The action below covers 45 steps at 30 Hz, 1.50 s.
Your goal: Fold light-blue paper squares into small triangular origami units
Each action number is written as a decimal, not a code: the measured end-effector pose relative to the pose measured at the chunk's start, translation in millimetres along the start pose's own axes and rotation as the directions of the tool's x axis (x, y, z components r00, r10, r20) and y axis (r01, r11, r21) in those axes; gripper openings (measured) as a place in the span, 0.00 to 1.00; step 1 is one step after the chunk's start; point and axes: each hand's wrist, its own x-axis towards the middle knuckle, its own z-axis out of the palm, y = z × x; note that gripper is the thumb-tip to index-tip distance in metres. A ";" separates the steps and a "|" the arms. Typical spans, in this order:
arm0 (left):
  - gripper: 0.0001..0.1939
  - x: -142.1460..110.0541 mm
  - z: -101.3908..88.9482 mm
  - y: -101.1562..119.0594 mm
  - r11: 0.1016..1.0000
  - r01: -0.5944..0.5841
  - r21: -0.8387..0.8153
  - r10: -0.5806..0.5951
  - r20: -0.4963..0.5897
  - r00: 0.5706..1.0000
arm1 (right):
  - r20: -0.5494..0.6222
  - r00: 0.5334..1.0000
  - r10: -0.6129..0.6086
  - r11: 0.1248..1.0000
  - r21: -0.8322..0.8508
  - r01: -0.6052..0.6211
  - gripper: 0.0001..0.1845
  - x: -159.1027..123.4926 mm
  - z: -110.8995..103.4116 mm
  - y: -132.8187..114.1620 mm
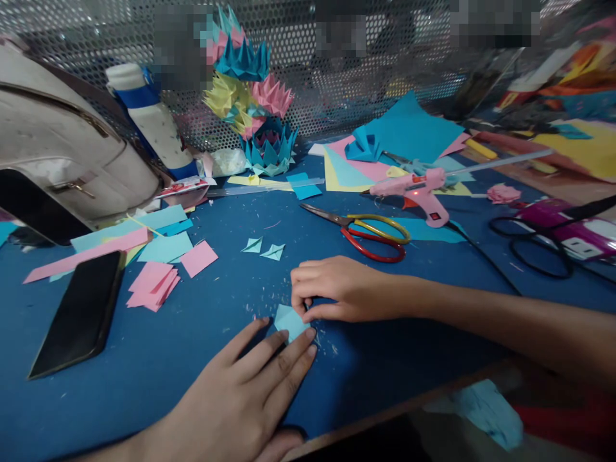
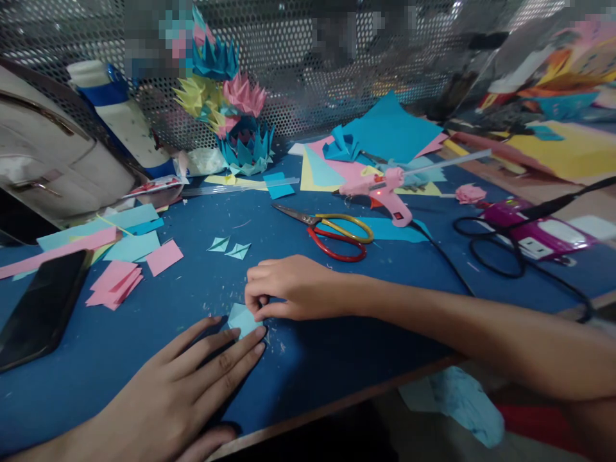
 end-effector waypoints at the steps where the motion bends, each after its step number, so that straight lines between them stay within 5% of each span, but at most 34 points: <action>1: 0.29 -0.3 -0.2 -0.2 1.000 0.001 -0.002 -0.001 0.007 1.000 | -0.004 1.000 -0.013 1.000 -0.017 0.013 0.05 0.0 0.5 -0.2; 10: 0.29 1.3 3.0 -0.3 0.998 0.005 -0.056 -0.004 0.013 1.000 | -0.029 0.999 -0.037 0.997 -0.073 0.035 0.07 -0.9 5.7 0.4; 21: 0.30 -0.4 8.3 -3.2 0.995 -0.002 -0.096 -0.001 -0.022 1.000 | -0.124 0.986 0.115 0.993 0.020 -0.113 0.08 5.1 14.2 2.1; 32: 0.26 -1.8 8.9 -6.3 0.984 0.008 -0.176 -0.008 -0.003 1.000 | -0.122 0.992 -0.043 0.998 0.038 0.048 0.08 -2.3 5.5 7.4; 45: 0.24 -1.8 11.1 -5.9 0.983 0.012 -0.183 -0.014 -0.010 1.000 | -0.127 0.989 0.071 0.994 -0.069 -0.080 0.07 -1.6 13.7 -1.9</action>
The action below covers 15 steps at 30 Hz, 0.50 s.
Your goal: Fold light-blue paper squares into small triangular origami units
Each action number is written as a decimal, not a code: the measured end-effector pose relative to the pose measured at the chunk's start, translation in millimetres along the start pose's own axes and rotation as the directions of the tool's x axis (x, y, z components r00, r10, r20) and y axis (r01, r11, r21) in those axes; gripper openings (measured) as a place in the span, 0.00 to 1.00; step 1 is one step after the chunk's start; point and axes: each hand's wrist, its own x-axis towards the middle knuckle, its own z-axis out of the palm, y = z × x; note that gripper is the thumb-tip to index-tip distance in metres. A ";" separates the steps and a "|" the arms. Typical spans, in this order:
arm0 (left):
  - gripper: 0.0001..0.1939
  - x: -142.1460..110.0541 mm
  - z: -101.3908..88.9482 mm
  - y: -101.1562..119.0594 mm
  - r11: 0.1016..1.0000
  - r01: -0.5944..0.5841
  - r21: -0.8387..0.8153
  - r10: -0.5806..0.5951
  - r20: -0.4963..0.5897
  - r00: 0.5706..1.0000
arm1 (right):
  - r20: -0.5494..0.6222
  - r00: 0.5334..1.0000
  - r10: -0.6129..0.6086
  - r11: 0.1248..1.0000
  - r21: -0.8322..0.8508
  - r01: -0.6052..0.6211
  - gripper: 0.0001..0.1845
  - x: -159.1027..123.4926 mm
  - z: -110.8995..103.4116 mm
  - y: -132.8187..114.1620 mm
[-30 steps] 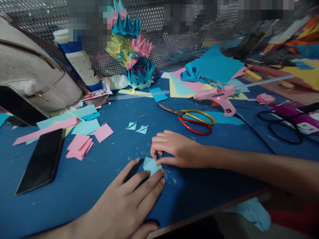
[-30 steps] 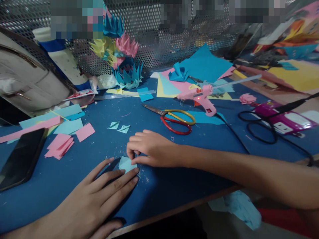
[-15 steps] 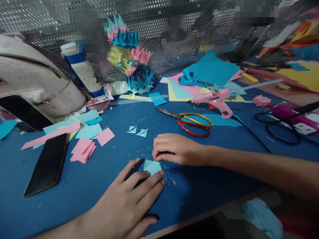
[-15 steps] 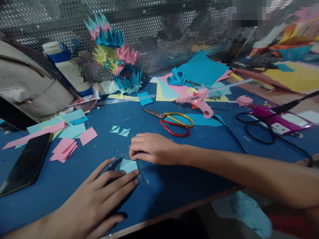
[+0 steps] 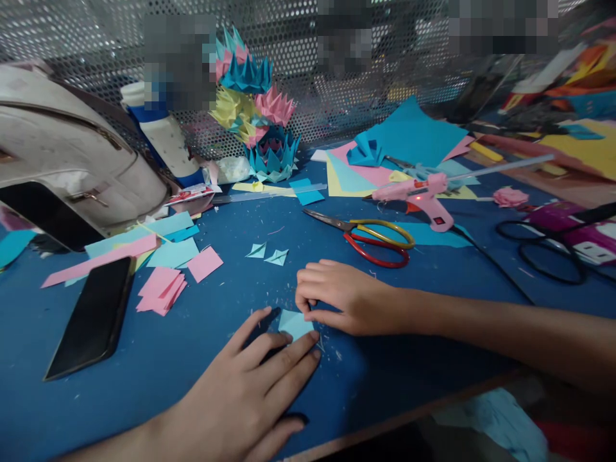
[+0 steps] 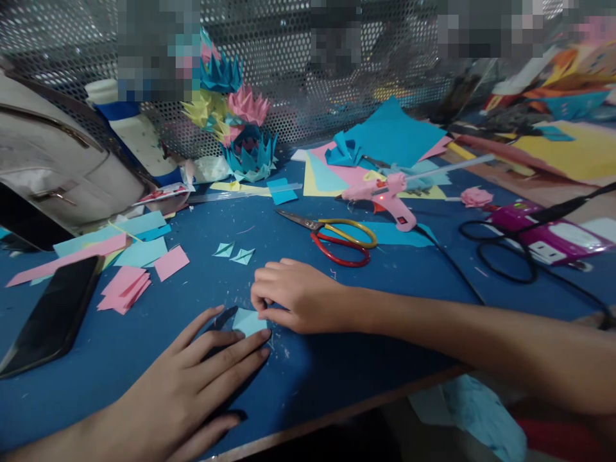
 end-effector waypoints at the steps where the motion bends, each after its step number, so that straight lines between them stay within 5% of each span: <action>1: 0.24 0.0 -0.2 0.0 1.000 -0.001 -0.001 0.001 -0.001 1.000 | -0.004 1.000 0.004 1.000 -0.010 -0.004 0.07 -0.2 0.3 -0.4; 15: 0.24 -0.7 2.6 -1.6 1.000 0.001 -0.006 -0.001 -0.019 1.000 | 0.031 0.999 -0.019 0.999 -0.033 0.020 0.14 -0.4 -0.9 -1.4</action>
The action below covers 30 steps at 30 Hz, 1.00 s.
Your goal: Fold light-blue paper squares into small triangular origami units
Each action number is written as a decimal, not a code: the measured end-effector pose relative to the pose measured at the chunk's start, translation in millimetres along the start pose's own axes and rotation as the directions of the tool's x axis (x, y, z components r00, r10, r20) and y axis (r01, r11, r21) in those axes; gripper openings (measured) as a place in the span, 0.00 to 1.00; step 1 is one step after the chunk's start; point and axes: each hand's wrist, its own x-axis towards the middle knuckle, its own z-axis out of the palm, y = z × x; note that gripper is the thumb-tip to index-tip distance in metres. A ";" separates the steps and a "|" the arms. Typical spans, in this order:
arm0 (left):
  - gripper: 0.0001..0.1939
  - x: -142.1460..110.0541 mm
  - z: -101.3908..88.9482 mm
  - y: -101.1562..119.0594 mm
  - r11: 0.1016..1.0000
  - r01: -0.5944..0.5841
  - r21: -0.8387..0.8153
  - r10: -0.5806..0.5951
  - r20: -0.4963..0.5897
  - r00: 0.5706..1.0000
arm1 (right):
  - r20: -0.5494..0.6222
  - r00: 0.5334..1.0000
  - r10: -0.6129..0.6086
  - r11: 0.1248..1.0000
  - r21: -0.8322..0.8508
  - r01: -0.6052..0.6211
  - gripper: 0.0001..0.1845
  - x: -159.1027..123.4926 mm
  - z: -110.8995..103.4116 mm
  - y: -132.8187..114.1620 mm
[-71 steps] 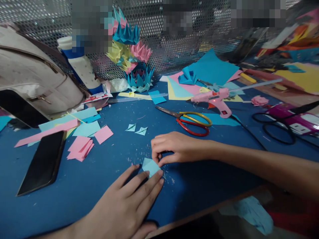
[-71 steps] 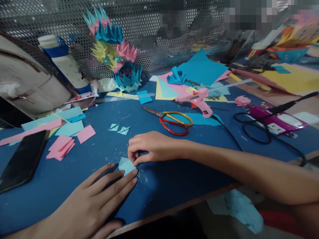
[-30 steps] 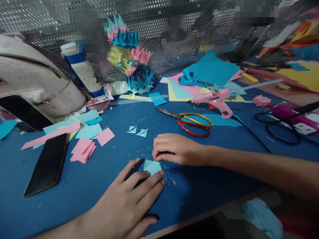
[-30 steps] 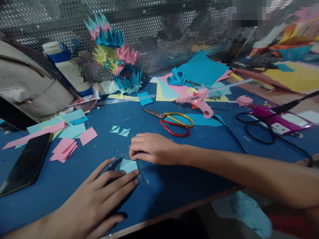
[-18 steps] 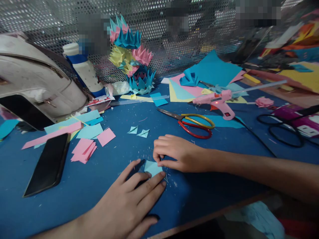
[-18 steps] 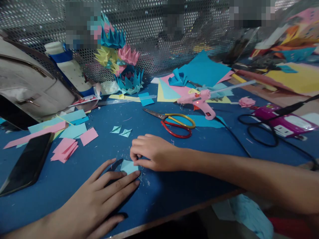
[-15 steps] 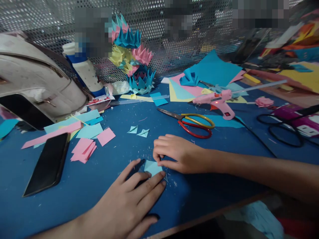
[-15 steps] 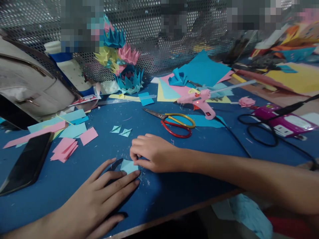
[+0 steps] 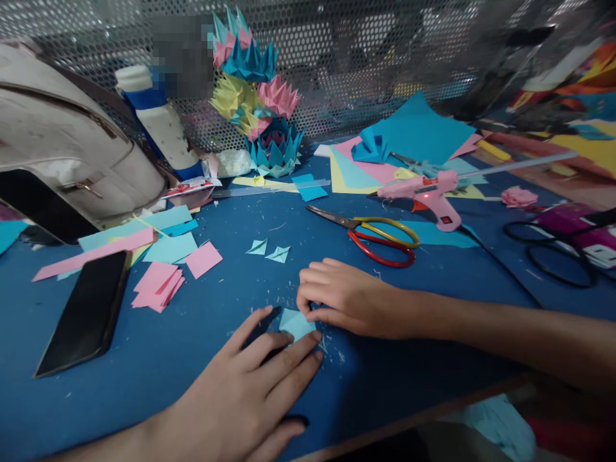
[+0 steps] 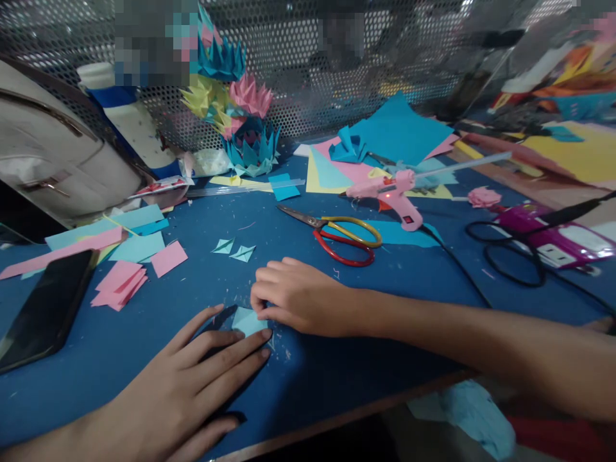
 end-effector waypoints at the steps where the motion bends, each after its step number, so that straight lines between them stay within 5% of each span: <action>1: 0.24 0.0 0.5 -0.3 1.000 -0.004 0.002 0.004 -0.005 1.000 | -0.001 1.000 0.000 1.000 -0.013 0.000 0.14 0.1 0.5 -0.7; 11: 0.24 -0.8 3.2 -1.2 1.000 -0.009 0.008 0.009 -0.029 1.000 | -0.001 0.998 -0.068 0.971 -0.232 0.066 0.10 0.2 6.3 -3.7; 21: 0.24 0.4 -1.0 -1.7 1.000 0.008 -0.028 -0.008 0.030 1.000 | -0.048 0.999 0.018 1.000 0.014 -0.017 0.05 2.6 1.0 4.6; 25: 0.24 -0.1 -1.3 -2.0 1.000 0.012 -0.028 -0.011 0.026 1.000 | -0.105 0.980 -0.169 0.981 0.081 0.178 0.08 -1.9 -4.6 12.2; 30: 0.23 1.3 -0.8 -2.6 0.999 -0.013 -0.036 0.011 -0.055 0.998 | -0.081 0.909 -0.409 0.910 -0.102 0.401 0.11 -7.7 -15.1 18.9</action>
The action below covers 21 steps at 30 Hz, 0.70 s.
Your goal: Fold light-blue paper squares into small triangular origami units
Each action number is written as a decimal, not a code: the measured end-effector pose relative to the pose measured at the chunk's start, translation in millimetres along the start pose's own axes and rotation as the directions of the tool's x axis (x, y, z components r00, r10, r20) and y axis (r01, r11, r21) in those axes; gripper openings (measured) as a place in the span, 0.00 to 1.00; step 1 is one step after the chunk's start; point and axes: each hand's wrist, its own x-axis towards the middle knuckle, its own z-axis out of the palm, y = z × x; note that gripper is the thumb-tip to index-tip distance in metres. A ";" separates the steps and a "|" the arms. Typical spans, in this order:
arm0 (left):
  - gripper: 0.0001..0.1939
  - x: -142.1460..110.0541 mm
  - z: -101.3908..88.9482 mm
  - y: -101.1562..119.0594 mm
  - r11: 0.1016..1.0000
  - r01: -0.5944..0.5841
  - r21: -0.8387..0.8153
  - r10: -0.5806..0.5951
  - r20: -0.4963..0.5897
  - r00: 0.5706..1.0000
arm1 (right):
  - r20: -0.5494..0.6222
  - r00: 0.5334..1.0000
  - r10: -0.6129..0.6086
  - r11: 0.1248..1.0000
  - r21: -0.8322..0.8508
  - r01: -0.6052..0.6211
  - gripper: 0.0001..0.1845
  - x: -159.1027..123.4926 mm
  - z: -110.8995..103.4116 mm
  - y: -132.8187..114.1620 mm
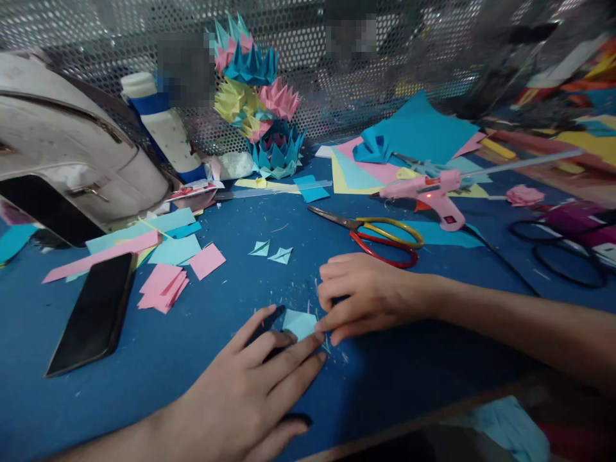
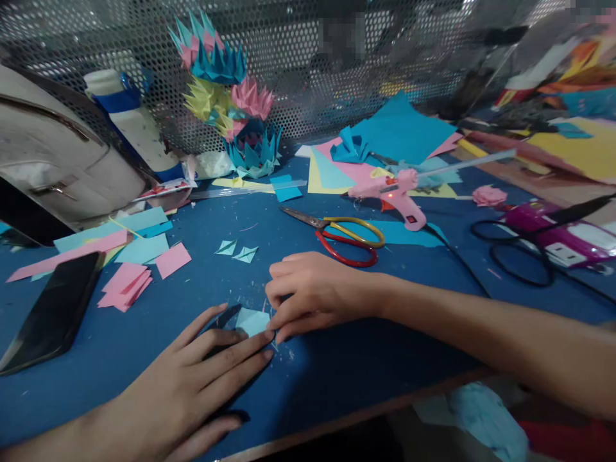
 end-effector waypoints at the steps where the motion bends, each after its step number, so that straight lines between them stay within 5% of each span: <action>1: 0.23 0.8 -0.2 -0.4 1.000 -0.005 -0.012 0.005 -0.040 0.999 | 0.010 1.000 -0.008 1.000 -0.023 0.008 0.11 -0.2 -1.4 0.2; 9: 0.14 6.4 -0.7 -4.3 0.999 -0.052 0.004 0.052 -0.217 0.975 | 0.042 0.996 -0.074 0.973 -0.217 0.082 0.15 0.9 1.4 -1.4; 16: 0.21 9.7 -3.5 -2.2 0.993 -0.088 0.081 0.104 -0.221 0.970 | 0.057 0.916 -0.397 0.755 -0.547 0.361 0.14 0.9 3.9 -4.7; 21: 0.20 10.3 -6.0 -5.8 0.996 -0.082 0.038 0.088 -0.245 0.966 | 0.097 0.948 -0.303 0.801 -0.513 0.309 0.16 5.5 2.1 -7.6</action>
